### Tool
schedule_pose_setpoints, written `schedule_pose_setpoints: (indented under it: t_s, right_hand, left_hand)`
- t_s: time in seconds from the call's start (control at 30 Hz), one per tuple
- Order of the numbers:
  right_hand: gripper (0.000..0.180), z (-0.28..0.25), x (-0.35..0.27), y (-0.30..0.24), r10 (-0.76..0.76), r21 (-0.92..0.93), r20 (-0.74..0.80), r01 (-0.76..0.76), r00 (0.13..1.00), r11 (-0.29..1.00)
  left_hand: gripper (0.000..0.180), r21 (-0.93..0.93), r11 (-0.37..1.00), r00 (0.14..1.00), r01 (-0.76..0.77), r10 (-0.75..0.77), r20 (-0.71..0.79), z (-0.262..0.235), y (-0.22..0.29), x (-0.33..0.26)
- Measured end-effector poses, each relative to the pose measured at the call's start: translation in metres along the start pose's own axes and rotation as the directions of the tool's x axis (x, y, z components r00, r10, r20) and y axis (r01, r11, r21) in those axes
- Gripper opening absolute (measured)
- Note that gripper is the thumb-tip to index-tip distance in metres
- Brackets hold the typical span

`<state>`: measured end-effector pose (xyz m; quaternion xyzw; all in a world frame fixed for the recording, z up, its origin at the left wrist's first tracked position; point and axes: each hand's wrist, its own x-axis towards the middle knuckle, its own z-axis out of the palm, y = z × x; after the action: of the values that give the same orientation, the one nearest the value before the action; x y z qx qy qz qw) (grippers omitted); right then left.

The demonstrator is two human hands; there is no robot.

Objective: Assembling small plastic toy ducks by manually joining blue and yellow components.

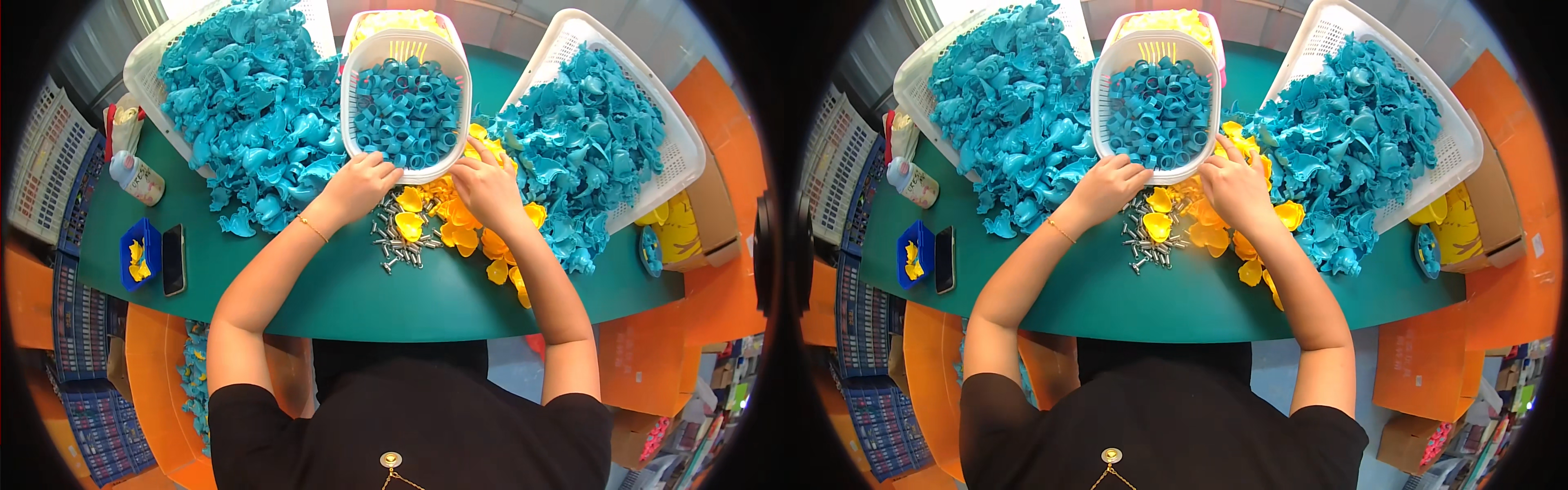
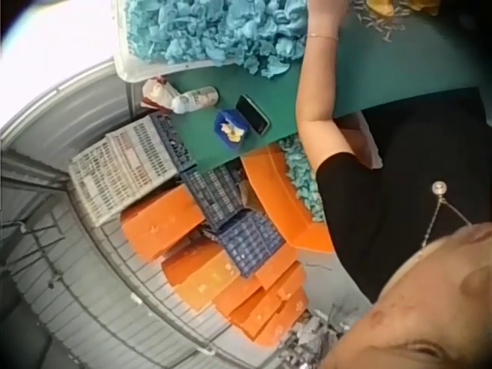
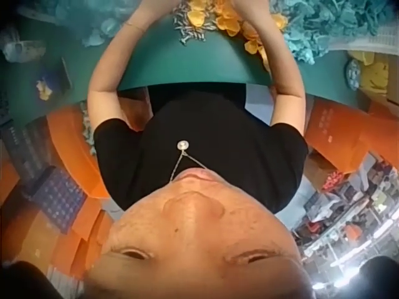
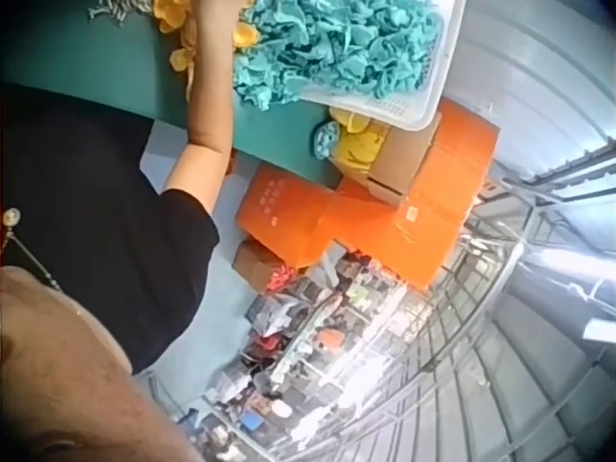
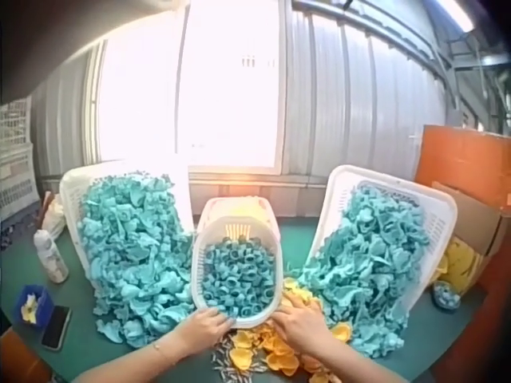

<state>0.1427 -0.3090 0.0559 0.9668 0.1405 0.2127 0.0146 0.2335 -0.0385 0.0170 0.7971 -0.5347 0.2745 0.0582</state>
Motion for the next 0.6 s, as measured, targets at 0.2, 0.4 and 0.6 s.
schedule_pose_setpoints:
  t_s: [0.2, 0.4, 0.6]
  right_hand:
    - [0.017, 0.005, -0.002, 0.003, -0.033, -0.057, 0.001, 0.033, 0.999, 0.998]
    - [0.022, 0.004, 0.001, -0.011, -0.011, -0.034, 0.095, 0.014, 0.995, 0.999]
    - [0.036, 0.012, 0.031, -0.02, 0.018, -0.076, 0.225, -0.001, 0.974, 0.997]
  left_hand:
    - [0.033, -0.004, 1.0, 0.999, 0.001, -0.001, -0.045, -0.007, -0.016, 0.003]
    - [0.03, -0.043, 0.999, 0.995, 0.005, -0.009, -0.103, -0.01, -0.014, 0.013]
    - [0.028, -0.049, 0.998, 0.989, 0.029, -0.036, -0.147, -0.012, -0.011, 0.025]
